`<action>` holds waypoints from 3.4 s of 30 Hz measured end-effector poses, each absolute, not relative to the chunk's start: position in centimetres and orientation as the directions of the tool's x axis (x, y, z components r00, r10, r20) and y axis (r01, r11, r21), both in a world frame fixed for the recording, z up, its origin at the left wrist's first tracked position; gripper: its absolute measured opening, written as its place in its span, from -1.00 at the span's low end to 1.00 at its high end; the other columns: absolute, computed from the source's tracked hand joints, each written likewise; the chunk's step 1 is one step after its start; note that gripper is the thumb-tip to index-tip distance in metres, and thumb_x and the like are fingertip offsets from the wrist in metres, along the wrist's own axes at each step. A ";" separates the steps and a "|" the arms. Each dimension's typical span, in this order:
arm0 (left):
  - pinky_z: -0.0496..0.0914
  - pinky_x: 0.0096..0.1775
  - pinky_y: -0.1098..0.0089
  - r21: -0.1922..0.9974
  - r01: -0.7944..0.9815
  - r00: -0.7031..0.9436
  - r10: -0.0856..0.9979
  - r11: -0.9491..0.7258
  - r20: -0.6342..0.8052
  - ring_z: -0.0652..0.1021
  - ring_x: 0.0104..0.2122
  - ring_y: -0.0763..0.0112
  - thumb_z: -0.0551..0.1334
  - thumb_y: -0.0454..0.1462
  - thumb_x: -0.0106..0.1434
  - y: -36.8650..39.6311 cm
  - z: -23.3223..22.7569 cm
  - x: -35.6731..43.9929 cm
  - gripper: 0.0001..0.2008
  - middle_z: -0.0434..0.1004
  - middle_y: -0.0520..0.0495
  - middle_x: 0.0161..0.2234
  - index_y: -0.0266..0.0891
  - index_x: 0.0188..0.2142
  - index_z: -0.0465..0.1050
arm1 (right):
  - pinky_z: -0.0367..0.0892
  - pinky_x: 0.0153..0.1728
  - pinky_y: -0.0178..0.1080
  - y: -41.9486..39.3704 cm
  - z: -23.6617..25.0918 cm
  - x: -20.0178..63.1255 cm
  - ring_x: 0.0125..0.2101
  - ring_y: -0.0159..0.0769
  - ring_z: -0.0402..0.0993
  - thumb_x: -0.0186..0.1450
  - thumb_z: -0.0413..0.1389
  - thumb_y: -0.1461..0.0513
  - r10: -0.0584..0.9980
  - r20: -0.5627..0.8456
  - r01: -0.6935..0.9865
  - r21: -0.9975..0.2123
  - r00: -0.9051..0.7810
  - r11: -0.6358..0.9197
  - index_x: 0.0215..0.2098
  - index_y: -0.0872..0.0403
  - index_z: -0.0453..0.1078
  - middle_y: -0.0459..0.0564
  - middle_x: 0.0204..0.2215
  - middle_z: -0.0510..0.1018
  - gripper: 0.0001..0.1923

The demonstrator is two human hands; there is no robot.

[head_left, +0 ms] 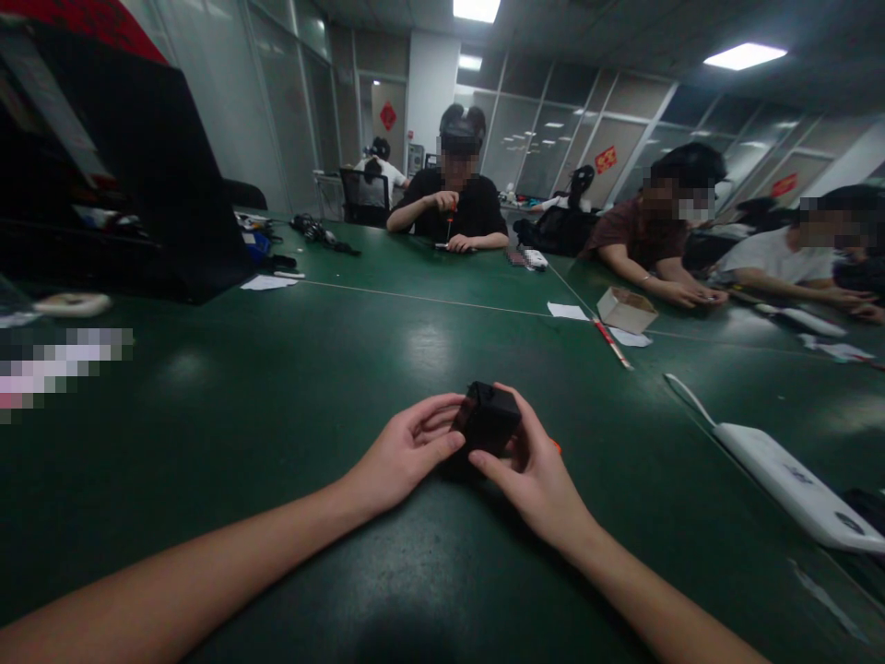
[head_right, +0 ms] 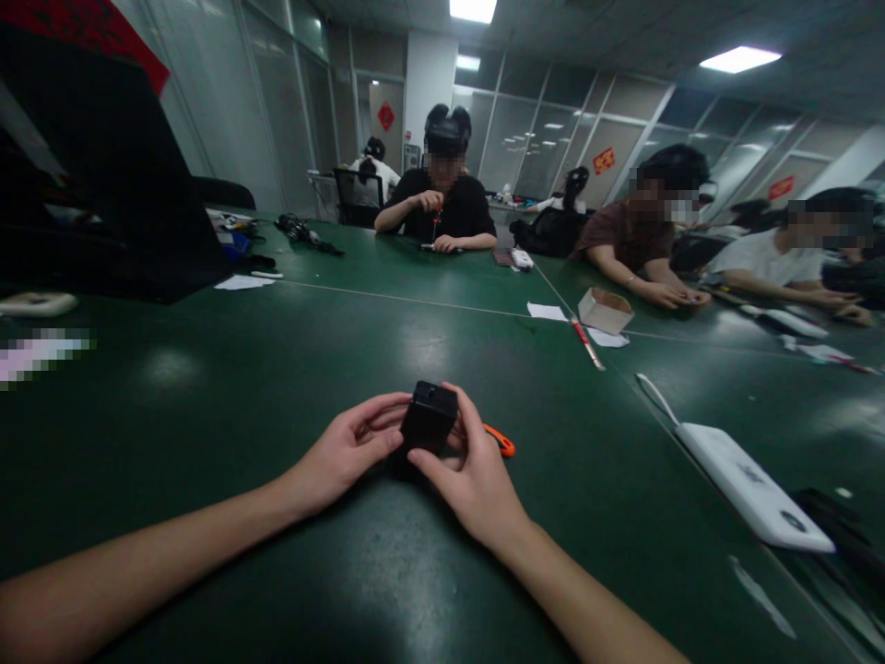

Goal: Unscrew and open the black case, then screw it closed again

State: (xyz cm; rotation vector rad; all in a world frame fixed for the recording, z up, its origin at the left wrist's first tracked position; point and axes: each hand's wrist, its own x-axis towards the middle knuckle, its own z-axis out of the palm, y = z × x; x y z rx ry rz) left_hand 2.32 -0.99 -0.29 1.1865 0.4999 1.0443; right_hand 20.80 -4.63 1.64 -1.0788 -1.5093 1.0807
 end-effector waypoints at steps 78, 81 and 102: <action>0.26 0.20 0.11 0.967 -0.246 0.607 0.767 -0.068 0.209 0.44 0.16 0.07 0.39 -0.26 0.16 -2.8 0.4 2.7 -0.29 0.40 -0.19 0.20 -0.13 0.28 0.25 | 0.41 0.03 0.03 -5.6 2.0 20.2 -0.04 -0.01 0.52 0.13 0.33 -0.03 0.968 0.100 0.008 -0.995 -0.231 0.104 0.04 0.03 0.35 0.10 -0.05 0.57 -0.40; 0.37 0.09 0.16 0.980 -0.170 0.524 0.833 -0.104 0.179 0.53 0.03 0.11 0.43 -0.23 0.10 -2.9 0.3 2.8 -0.25 0.52 -0.17 0.07 -0.12 0.27 0.26 | 0.48 -0.08 -0.03 -5.4 2.2 20.1 -0.12 -0.06 0.57 0.17 0.31 0.06 0.987 0.098 0.064 -0.992 -0.129 0.107 0.01 0.00 0.34 0.04 -0.14 0.60 -0.51; 0.28 -0.30 0.39 0.976 0.055 0.496 0.854 -0.210 0.156 0.41 -0.35 0.39 0.34 -0.13 0.20 -2.3 1.0 2.1 -0.66 0.42 -0.02 -0.33 -0.26 -0.08 0.57 | 0.34 -0.40 -0.33 -4.8 3.0 21.0 -0.34 -0.31 0.43 0.25 0.21 -0.02 0.989 0.037 0.103 -0.993 -0.144 0.052 -0.21 0.07 0.39 -0.12 -0.38 0.47 -0.65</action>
